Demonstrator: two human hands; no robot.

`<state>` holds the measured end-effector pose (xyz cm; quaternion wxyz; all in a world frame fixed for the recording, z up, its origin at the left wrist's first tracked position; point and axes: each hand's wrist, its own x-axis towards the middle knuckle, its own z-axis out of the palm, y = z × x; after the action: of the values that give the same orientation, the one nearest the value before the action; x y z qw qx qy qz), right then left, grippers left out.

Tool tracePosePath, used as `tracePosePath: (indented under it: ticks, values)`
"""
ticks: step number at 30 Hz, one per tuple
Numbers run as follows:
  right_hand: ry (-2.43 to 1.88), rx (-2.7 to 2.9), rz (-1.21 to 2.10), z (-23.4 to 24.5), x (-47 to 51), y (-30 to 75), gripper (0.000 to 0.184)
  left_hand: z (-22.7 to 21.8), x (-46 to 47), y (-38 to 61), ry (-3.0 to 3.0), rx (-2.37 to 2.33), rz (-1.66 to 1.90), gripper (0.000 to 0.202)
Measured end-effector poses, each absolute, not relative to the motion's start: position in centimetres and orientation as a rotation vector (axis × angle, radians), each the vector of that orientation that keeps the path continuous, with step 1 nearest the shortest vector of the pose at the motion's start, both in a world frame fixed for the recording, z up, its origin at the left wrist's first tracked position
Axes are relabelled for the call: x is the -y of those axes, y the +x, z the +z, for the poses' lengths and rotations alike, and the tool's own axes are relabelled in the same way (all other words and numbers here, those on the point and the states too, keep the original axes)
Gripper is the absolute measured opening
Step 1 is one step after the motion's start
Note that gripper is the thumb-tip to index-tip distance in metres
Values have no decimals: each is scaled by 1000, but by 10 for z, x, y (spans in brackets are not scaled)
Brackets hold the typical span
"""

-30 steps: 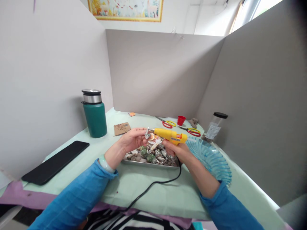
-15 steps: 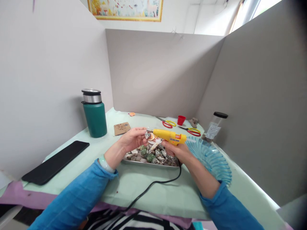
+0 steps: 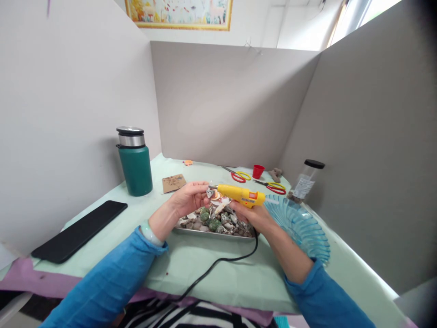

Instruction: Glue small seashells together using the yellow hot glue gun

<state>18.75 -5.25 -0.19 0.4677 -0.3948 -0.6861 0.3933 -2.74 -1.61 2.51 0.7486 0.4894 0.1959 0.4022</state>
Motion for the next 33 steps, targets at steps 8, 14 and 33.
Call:
tracePosePath:
  ticks: [8, 14, 33]
  values:
    - [-973, 1651, 957, -1, 52, 186, 34, 25, 16, -28, 1064, -416, 872, 13]
    - [-994, 1704, 937, -1, 52, 188, 34, 28, 16, -28, 1060, -442, 912, 17]
    - [-1445, 2361, 3, 0, 52, 187, 42, 26, 12, -30, 1104, -476, 1038, 13]
